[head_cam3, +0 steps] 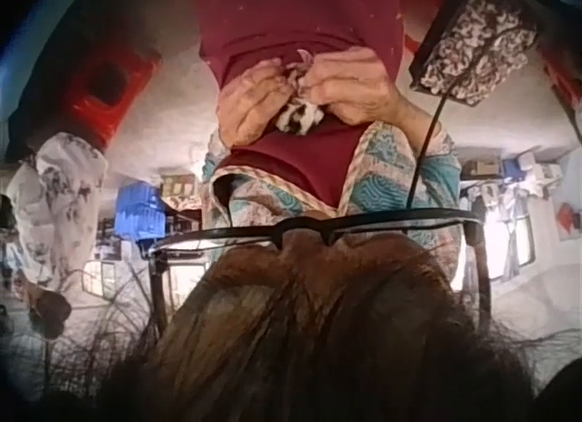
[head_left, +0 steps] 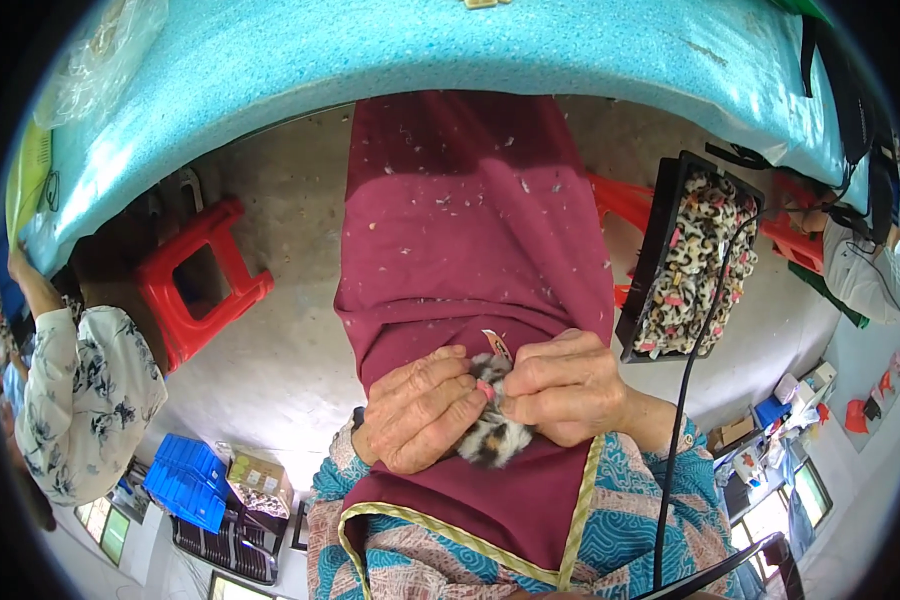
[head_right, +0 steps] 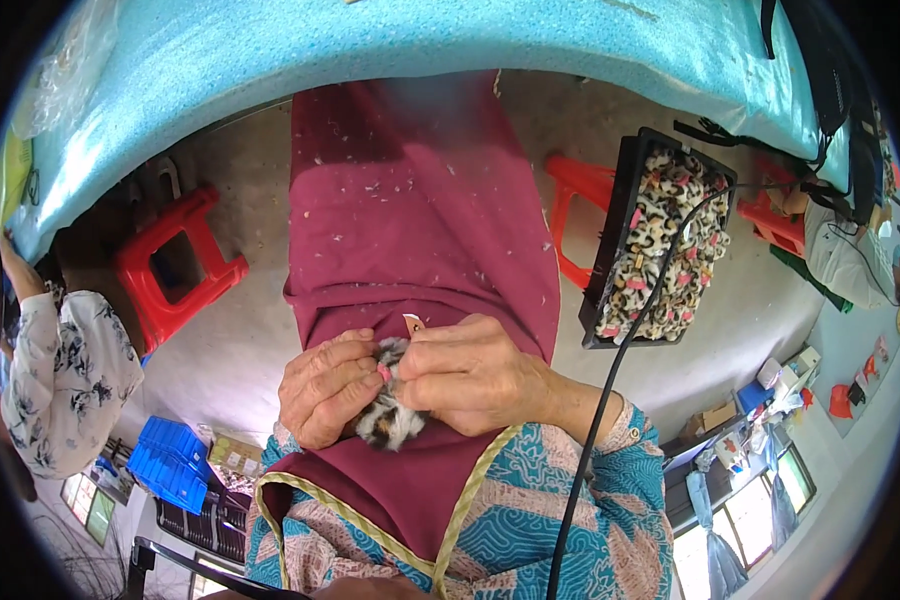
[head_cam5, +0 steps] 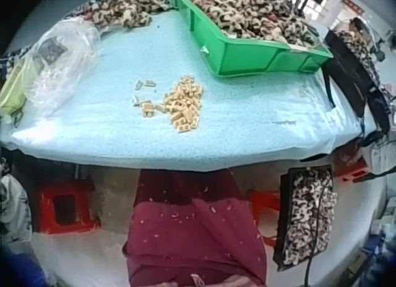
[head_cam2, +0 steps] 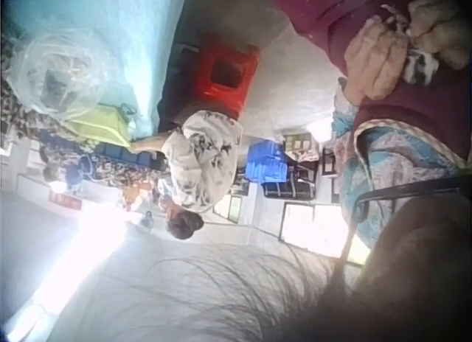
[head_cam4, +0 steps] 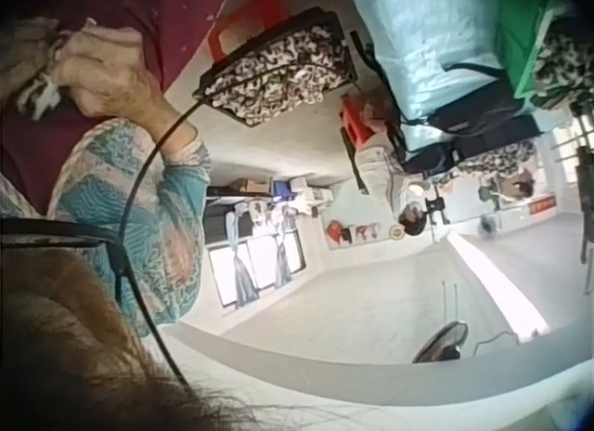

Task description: The person assembles small plastic components onto patterned fabric or rubber parts by hand.

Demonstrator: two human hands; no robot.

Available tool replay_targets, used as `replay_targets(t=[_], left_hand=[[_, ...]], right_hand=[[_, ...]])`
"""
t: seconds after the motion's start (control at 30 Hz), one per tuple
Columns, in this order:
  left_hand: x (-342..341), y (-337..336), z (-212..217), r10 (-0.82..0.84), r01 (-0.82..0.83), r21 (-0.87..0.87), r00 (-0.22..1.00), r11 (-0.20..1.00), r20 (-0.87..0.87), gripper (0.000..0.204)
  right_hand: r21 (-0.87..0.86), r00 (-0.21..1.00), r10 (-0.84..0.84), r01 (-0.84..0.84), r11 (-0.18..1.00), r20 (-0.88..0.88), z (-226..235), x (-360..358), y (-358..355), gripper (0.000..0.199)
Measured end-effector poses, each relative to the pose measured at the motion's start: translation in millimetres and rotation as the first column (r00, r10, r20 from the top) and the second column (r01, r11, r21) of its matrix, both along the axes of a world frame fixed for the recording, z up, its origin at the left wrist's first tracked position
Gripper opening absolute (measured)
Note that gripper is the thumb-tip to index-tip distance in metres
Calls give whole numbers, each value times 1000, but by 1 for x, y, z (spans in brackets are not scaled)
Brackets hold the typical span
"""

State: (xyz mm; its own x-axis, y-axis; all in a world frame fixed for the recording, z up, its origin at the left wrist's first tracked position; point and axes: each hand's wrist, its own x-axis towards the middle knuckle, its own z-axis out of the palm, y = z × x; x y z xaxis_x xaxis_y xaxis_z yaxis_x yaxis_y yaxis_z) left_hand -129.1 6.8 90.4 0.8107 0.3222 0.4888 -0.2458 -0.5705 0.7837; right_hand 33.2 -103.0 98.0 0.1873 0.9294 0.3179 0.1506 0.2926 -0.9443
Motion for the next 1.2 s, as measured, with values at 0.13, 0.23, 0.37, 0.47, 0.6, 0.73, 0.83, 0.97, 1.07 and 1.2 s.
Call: replay_targets(t=[0.13,0.23,0.37,0.47,0.6,0.73,0.83,0.97,1.07,1.2], left_hand=[[-6,0,0,-4,2,28,999,1000,40,26],[-7,-1,1,-1,0,15,998,1000,69,23],[-2,-2,0,60,-58,-28,995,998,85,18],[5,-3,-2,92,-86,-94,994,992,65,18],[1,-4,-7,98,-96,-151,995,984,4,22],[-5,-7,-11,150,-150,-93,989,984,-8,25],[-8,-6,-15,156,-157,-58,987,986,-22,27],[-6,-7,-30,136,-137,-50,991,989,-20,27],[4,-1,-32,118,-116,-61,993,991,22,23],[22,14,-15,49,-63,88,988,994,147,10]], right_hand=[[19,998,45,-46,999,46,7,-2,-1,13],[-39,997,70,-69,997,43,11,-4,-3,14],[-4,999,2,-2,1000,-37,8,-9,-4,14],[1,1000,3,-3,1000,-9,6,-8,-2,14],[-89,997,-42,47,995,61,10,-8,-2,18],[-134,983,-114,134,982,145,19,-12,9,19],[-237,975,14,40,971,223,17,-11,2,12],[-339,957,51,51,939,286,16,-10,-2,13],[-380,965,-9,113,918,263,15,-7,-2,21],[-401,981,-90,154,903,174,25,3,4,20]])
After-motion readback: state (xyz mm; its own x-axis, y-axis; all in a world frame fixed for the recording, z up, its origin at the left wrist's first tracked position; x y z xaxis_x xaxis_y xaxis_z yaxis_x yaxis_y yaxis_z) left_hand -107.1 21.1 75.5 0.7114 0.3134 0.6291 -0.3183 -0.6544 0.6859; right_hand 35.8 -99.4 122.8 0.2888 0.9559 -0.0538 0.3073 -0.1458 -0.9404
